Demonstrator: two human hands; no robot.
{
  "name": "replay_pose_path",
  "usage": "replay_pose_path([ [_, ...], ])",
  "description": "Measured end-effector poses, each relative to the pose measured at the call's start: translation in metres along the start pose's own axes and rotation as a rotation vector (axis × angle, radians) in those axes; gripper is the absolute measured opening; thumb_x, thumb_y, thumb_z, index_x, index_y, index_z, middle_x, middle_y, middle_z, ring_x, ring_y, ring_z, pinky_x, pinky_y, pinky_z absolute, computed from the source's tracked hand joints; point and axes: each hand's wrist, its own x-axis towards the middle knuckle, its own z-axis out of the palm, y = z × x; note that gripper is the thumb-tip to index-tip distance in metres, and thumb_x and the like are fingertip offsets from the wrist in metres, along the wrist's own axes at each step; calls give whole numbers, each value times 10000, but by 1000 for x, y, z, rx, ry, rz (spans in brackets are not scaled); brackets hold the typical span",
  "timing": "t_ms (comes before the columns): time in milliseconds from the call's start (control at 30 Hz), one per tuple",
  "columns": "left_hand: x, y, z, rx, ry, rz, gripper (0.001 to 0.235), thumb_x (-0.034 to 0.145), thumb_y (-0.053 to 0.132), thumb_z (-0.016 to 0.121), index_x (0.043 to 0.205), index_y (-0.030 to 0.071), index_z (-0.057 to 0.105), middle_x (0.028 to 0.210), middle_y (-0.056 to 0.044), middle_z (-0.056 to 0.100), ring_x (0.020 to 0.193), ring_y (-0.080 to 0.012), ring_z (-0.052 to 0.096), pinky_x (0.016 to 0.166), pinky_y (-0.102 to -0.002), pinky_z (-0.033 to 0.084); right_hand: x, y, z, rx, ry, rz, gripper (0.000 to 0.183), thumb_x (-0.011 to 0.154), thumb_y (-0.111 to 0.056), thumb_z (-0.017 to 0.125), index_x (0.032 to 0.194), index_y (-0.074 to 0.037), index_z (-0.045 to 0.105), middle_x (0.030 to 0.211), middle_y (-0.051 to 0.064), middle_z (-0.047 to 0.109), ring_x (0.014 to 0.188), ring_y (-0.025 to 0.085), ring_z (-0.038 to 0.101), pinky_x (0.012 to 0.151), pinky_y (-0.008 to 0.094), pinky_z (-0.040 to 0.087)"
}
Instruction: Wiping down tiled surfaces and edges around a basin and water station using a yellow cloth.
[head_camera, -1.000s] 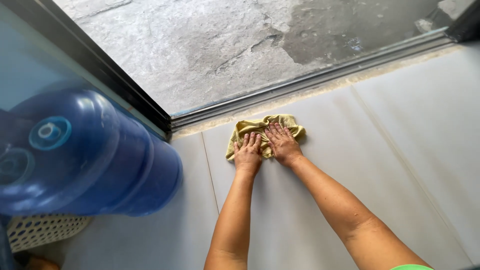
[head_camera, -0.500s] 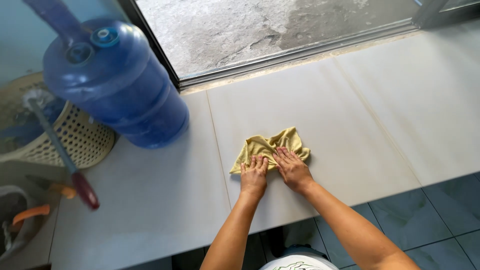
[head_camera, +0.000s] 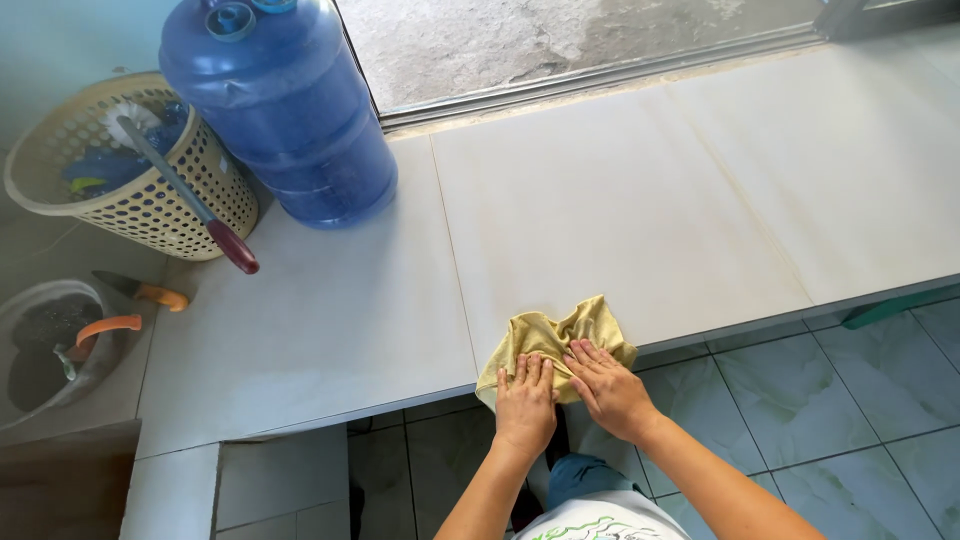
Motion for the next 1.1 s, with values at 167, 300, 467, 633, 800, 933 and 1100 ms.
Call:
replay_pose_path([
  [167,41,-3,-2,-46,-33,-41,581,1019,345,456,1534,80,406,1624,-119,351,1520,-304,251,1203,-607,115,35,24,10,26,-88,110,475,1024,-311,466,1448,-109,535,1587,90,439,1508,243,321,1227,461,205],
  [300,103,-23,12,-11,35,19,621,1020,370,431,1571,95,356,1651,-104,307,1539,-287,211,1223,-574,66,78,71,32,-63,-18,20,576,1026,-331,443,1546,-88,402,1656,106,291,1539,256,220,1233,491,136],
  [467,205,-42,17,26,93,11,643,1024,396,363,1597,115,286,1679,-83,227,1555,-262,145,1233,-547,0,169,134,30,-214,-106,54,606,1037,-389,369,1571,-109,306,1678,91,194,1551,236,136,1239,478,65],
  [633,323,-66,17,73,74,-94,664,1016,408,313,1612,134,210,1697,-56,149,1562,-241,81,1223,-545,-51,276,207,27,-213,-83,-43,622,1042,-400,332,1594,-115,292,1683,60,186,1547,224,110,1232,472,29],
  [800,427,-97,3,45,51,-191,681,1017,457,309,1627,172,203,1709,-37,152,1573,-220,87,1240,-546,-52,382,274,33,-184,-211,-38,616,1047,-423,342,1601,-162,278,1710,30,151,1577,213,79,1257,476,18],
  [933,504,-123,-25,69,56,-204,722,1005,537,323,1626,183,219,1707,-35,170,1572,-227,100,1246,-535,-38,462,322,50,-175,-199,-45,626,1039,-466,353,1601,-198,283,1720,32,133,1581,219,68,1253,500,16],
  [1100,564,-143,-51,128,31,-213,840,931,666,390,1614,201,236,1693,-29,179,1565,-219,109,1237,-513,-22,521,351,55,-164,-189,-22,641,1038,-485,352,1625,-243,264,1712,30,114,1575,236,58,1237,530,18],
])
